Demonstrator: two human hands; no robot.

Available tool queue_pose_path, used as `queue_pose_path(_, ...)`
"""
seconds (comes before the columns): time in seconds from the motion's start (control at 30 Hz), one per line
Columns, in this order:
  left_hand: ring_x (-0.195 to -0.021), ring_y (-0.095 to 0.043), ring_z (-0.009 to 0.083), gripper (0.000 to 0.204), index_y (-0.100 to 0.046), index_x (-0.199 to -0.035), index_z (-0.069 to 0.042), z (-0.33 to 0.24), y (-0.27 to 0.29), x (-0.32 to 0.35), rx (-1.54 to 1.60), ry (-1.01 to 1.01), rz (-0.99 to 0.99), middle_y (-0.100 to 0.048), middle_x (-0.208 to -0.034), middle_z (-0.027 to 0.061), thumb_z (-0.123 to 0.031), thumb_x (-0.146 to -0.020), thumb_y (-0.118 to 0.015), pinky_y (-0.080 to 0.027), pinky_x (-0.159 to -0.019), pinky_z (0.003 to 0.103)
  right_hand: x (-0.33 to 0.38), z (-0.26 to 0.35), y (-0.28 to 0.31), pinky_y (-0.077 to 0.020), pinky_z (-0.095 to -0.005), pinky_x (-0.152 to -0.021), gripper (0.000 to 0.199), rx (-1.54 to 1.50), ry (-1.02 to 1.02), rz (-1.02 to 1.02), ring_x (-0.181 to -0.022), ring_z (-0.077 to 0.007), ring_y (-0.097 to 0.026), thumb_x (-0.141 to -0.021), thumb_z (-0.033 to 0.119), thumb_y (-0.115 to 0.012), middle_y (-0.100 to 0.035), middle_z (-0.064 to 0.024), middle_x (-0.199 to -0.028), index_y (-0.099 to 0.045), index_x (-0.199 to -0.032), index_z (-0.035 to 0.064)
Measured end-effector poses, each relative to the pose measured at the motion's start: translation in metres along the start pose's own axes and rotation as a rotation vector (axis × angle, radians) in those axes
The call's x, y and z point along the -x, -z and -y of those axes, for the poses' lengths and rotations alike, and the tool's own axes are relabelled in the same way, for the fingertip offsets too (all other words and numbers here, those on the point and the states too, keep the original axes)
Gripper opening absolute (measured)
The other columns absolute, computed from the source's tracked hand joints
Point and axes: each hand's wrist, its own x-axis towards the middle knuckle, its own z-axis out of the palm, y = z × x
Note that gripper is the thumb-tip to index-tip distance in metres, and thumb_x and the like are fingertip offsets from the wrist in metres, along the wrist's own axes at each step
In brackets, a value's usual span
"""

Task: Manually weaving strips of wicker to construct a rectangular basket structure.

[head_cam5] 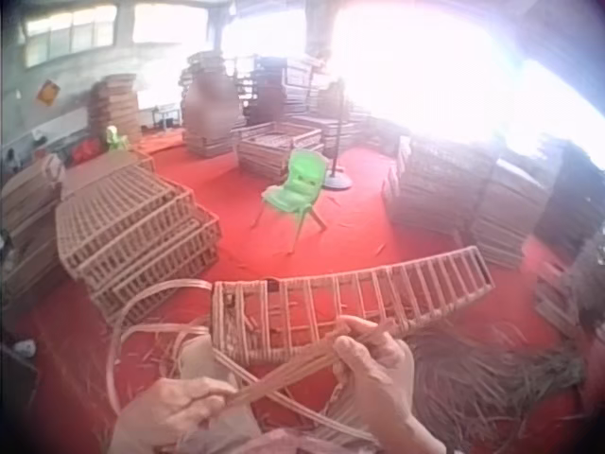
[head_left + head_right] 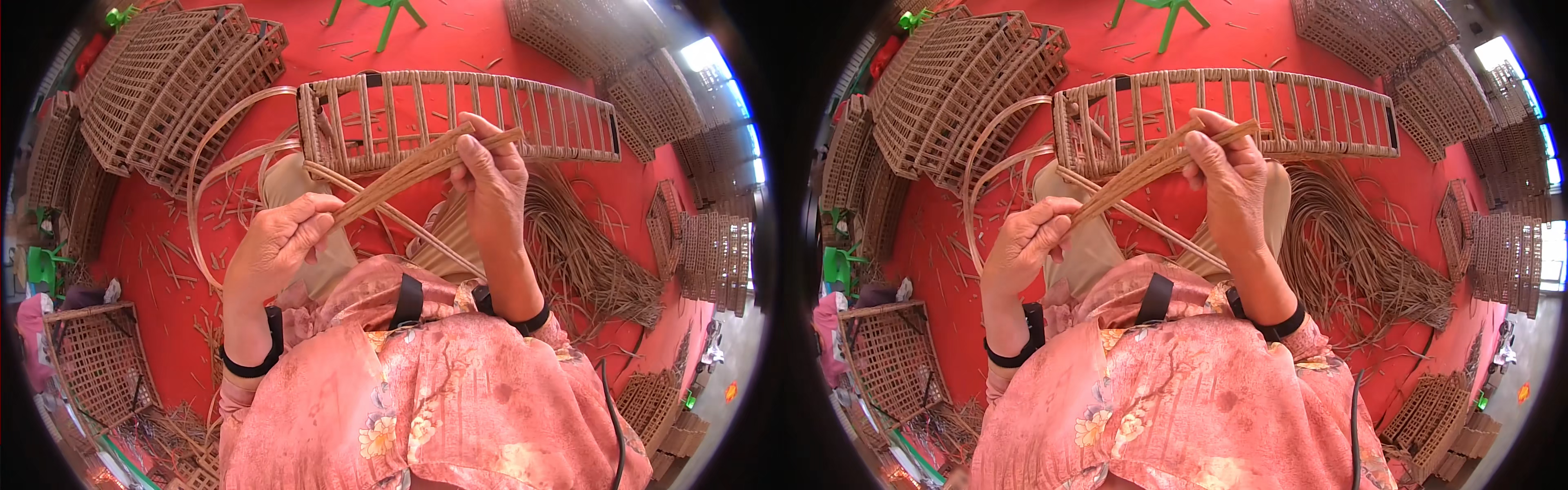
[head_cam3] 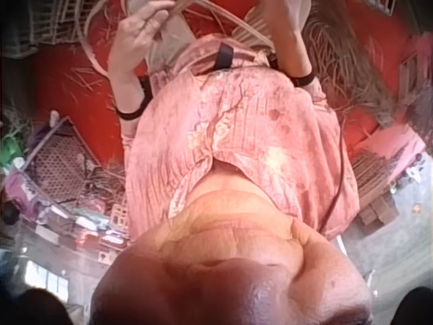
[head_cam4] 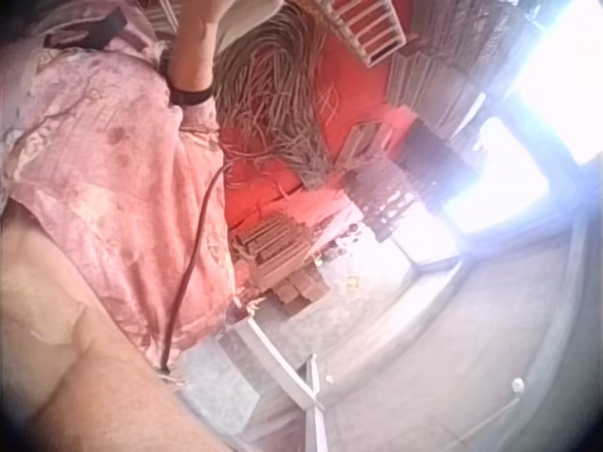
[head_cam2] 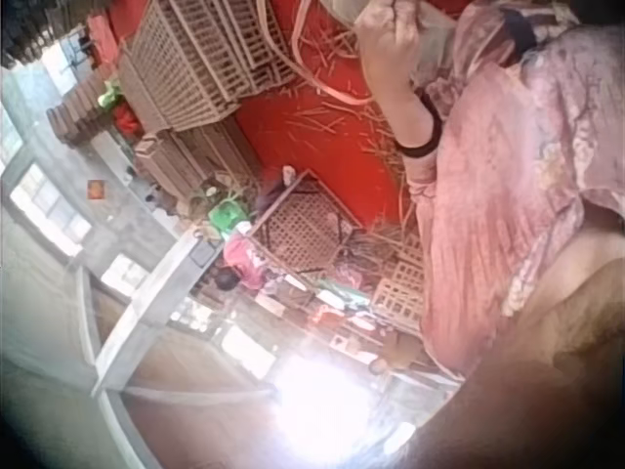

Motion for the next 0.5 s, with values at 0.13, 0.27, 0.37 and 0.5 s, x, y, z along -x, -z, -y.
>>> queue_pose_path(0.13,-0.062,-0.054,0.0044,0.027,-0.066,-0.117,-0.003,-0.001,-0.004,-0.008,-0.097,-0.024,0.038,-0.057,-0.071,-0.0022,-0.024,-0.103,-0.055,-0.047,-0.057,0.021,0.008,0.000,-0.014,-0.0468,-0.0183,-0.058,0.034,0.024,-0.075,0.101,-0.069,-0.0049,-0.058,-0.096,0.012,-0.067,-0.068,-0.0047,-0.099,-0.060,-0.127,0.0038)
queue_pose_path(0.27,-0.063,-0.055,0.0035,0.025,-0.067,-0.116,-0.005,0.004,-0.001,-0.011,-0.032,0.125,0.065,-0.057,-0.071,-0.0028,-0.021,-0.104,-0.053,-0.049,-0.057,0.021,0.015,-0.012,-0.017,-0.0488,-0.0200,-0.060,0.036,0.045,0.009,0.159,-0.074,-0.0070,-0.059,-0.098,0.008,-0.061,-0.064,-0.0046,-0.106,-0.056,-0.133,0.0024)
queue_pose_path(0.37,-0.063,-0.056,0.0049,0.024,-0.066,-0.118,-0.004,0.008,-0.005,-0.013,0.144,0.216,0.023,-0.058,-0.072,-0.0016,-0.017,-0.104,-0.052,-0.049,-0.057,0.022,0.013,-0.010,-0.015,-0.0508,-0.0215,-0.062,0.037,0.095,0.039,0.221,-0.077,-0.0082,-0.061,-0.099,0.004,-0.059,-0.063,-0.0062,-0.107,-0.053,-0.135,0.0000)
queue_pose_path(0.5,-0.066,-0.058,0.0066,0.030,-0.061,-0.131,-0.003,0.006,-0.023,-0.011,0.271,0.203,0.020,-0.061,-0.072,0.0003,-0.012,-0.104,-0.052,-0.050,-0.060,0.023,0.019,-0.005,-0.022,-0.0528,-0.0208,-0.064,0.042,0.070,0.016,0.194,-0.077,-0.0095,-0.065,-0.098,0.004,-0.059,-0.065,-0.0058,-0.098,-0.049,-0.139,-0.0009)
